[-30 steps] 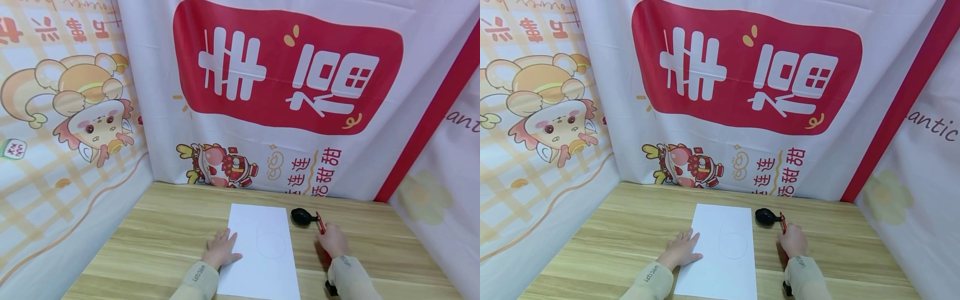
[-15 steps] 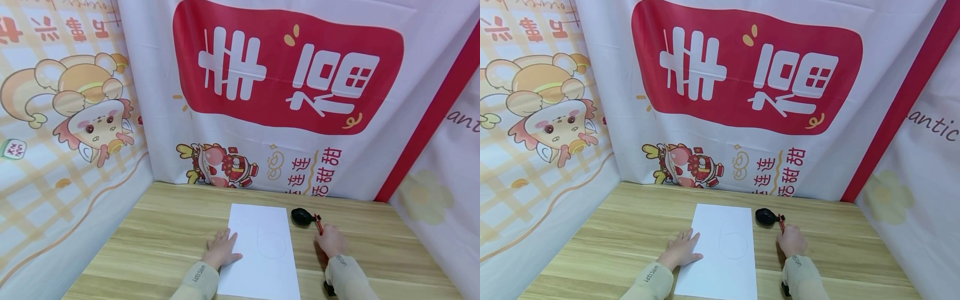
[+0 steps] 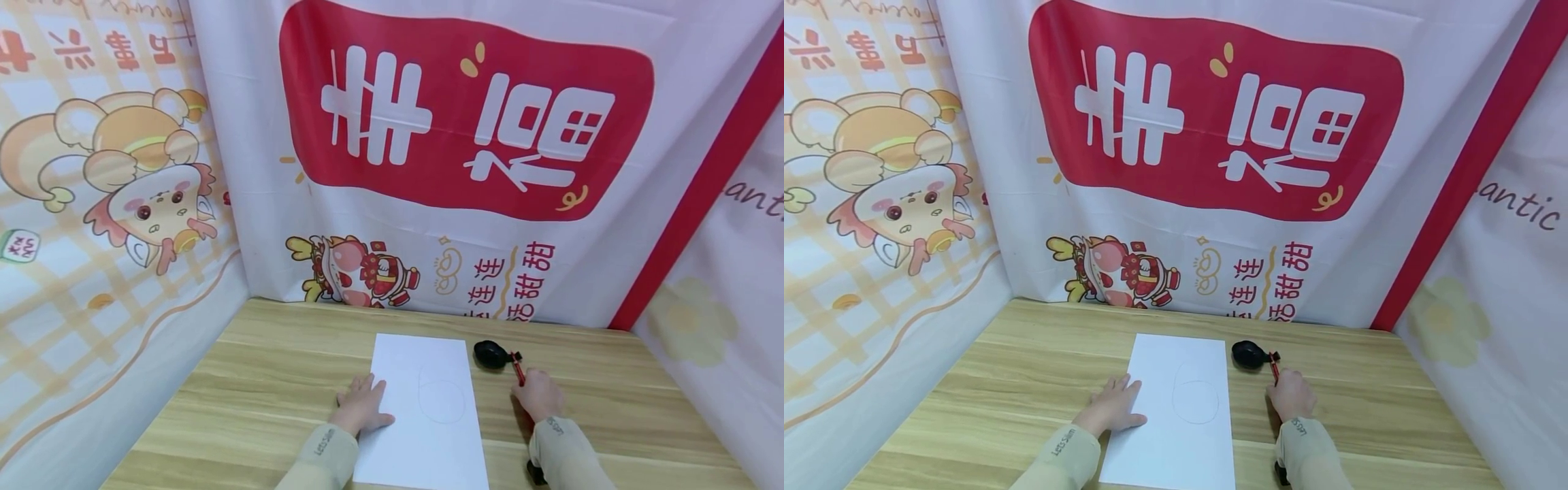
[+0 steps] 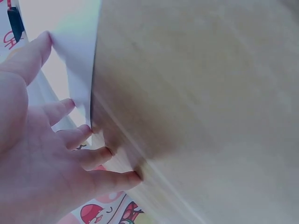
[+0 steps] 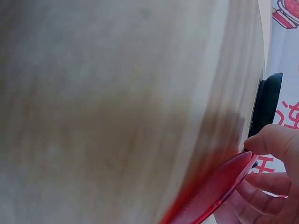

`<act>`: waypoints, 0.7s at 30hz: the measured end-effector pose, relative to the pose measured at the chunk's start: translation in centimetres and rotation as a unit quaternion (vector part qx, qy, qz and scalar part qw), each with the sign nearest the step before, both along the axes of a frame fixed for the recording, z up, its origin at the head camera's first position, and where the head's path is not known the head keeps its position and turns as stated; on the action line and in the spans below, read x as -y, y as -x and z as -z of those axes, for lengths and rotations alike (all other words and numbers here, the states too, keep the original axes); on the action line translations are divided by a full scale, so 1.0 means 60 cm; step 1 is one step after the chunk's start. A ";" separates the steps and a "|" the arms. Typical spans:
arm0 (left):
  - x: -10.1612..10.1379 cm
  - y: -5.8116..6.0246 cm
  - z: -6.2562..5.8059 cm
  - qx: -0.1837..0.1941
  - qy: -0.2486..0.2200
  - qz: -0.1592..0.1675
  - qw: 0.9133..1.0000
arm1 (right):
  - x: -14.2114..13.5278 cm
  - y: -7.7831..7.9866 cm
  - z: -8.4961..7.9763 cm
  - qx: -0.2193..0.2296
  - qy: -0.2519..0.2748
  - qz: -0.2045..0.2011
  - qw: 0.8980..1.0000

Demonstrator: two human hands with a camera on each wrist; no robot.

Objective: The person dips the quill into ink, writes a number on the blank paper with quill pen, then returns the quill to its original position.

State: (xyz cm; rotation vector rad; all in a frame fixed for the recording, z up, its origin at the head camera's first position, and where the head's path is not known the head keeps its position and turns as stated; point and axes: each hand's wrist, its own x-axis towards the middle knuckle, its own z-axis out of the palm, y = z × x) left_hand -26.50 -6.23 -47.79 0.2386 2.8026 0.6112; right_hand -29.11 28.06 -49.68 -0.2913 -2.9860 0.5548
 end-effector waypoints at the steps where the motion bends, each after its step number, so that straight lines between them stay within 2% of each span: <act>1: 0.000 -0.001 -0.002 0.003 -0.001 -0.001 1.000 | 0.001 -0.001 -0.001 0.002 0.001 0.000 1.000; 11: -0.003 -0.002 -0.004 0.000 -0.012 -0.012 1.000 | -0.005 -0.001 -0.014 -0.001 0.026 0.010 1.000; 21: -0.003 0.010 0.003 0.006 -0.015 -0.015 1.000 | -0.002 0.008 -0.034 0.014 0.020 0.027 0.999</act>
